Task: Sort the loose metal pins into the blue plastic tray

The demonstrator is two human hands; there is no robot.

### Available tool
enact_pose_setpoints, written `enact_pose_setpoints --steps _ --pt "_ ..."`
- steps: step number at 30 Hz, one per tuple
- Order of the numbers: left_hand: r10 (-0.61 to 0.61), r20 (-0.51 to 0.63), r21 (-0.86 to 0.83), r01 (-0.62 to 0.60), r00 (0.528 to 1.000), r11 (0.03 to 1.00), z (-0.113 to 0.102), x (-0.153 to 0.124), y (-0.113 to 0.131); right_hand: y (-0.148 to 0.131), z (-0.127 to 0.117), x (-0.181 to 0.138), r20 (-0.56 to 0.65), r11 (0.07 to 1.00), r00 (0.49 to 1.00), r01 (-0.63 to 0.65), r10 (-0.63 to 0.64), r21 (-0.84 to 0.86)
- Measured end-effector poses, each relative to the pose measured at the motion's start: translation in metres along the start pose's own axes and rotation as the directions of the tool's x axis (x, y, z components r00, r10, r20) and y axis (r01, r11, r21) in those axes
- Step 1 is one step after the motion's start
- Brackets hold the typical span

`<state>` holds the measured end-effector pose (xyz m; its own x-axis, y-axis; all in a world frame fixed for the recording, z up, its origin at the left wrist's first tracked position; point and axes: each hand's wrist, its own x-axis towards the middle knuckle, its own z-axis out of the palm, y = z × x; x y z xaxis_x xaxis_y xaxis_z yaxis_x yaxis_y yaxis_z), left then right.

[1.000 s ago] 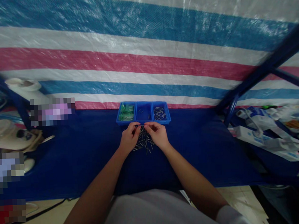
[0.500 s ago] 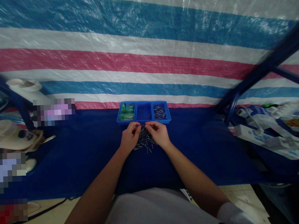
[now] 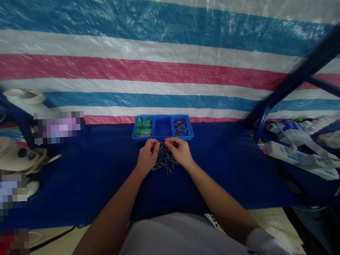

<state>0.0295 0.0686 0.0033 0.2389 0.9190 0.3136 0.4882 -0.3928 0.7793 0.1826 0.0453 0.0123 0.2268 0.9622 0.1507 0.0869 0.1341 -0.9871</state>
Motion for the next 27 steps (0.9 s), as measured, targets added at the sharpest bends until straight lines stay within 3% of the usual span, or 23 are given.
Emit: enact_pose_setpoints --steps 17,27 --pt "0.002 0.027 0.038 -0.003 1.0 0.999 -0.0049 0.0005 0.0052 0.001 0.0011 -0.0009 0.021 0.999 0.999 0.026 -0.027 0.029" --pt "0.023 -0.021 -0.017 -0.024 0.999 1.0 -0.002 0.0 0.004 0.0015 0.0005 0.0004 -0.011 0.999 1.0 0.01 -0.01 0.038"
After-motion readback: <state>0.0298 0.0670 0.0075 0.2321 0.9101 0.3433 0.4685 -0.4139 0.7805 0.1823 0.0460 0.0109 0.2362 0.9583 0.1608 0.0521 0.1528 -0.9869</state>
